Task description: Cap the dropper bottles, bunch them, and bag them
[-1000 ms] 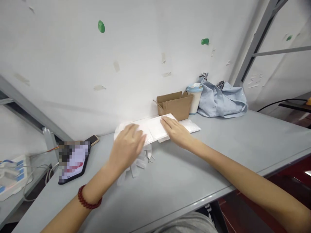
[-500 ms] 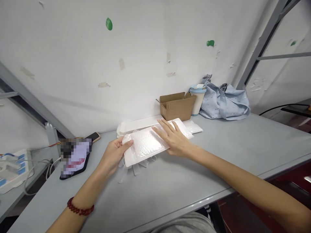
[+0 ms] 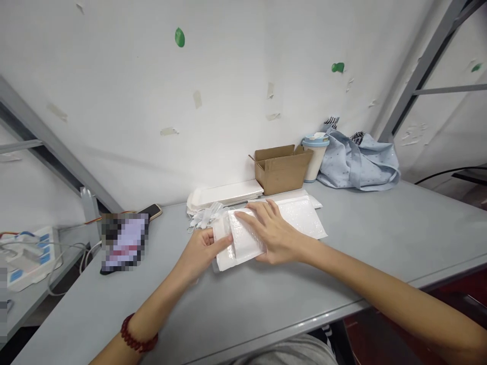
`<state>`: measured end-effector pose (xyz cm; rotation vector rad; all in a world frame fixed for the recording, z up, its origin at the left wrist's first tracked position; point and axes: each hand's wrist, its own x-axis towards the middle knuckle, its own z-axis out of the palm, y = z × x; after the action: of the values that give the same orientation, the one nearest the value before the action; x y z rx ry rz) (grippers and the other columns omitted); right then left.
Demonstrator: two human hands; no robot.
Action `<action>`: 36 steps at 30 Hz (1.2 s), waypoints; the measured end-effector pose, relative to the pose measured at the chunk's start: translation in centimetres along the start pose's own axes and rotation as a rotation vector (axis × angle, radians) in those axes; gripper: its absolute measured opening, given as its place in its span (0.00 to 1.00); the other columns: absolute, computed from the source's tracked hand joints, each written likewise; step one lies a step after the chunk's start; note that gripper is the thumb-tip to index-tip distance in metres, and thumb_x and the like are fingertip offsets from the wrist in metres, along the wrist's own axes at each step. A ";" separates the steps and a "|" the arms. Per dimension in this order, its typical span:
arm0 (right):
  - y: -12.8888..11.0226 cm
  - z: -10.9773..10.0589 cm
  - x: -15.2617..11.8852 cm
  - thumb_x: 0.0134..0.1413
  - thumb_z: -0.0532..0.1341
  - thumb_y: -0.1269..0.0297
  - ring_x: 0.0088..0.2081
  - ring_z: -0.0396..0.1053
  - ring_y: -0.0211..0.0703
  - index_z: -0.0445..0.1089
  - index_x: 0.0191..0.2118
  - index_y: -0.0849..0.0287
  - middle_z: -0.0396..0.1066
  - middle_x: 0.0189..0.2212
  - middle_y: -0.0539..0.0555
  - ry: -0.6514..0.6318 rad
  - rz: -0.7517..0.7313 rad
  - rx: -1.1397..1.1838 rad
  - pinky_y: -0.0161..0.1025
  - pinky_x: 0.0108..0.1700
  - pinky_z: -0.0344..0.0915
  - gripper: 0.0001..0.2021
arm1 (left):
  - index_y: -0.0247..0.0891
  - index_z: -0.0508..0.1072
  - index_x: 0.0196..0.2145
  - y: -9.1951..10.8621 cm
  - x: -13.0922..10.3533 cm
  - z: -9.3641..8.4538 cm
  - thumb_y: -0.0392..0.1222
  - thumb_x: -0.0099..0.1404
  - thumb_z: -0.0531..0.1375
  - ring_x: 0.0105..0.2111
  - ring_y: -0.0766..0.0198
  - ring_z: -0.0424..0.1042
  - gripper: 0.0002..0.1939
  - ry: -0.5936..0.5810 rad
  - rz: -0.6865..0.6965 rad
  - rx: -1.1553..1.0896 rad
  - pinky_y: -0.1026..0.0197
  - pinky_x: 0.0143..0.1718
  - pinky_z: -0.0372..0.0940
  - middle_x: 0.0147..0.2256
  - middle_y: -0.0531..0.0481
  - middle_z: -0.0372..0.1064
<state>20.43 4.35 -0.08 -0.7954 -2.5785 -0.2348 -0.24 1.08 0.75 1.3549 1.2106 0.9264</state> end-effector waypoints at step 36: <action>5.0 -0.5 0.0 0.50 0.62 0.68 0.43 0.62 0.51 0.62 0.50 0.58 0.64 0.44 0.60 0.091 0.204 0.032 0.44 0.41 0.60 0.20 | 0.36 0.73 0.40 -3.5 2.5 -3.1 0.38 0.65 0.51 0.44 0.54 0.63 0.12 0.223 0.658 1.049 0.53 0.41 0.65 0.40 0.43 0.69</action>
<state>23.47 8.35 0.51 -1.0046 -2.3895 -0.1631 -3.38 3.94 -2.47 2.6502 1.5315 0.9107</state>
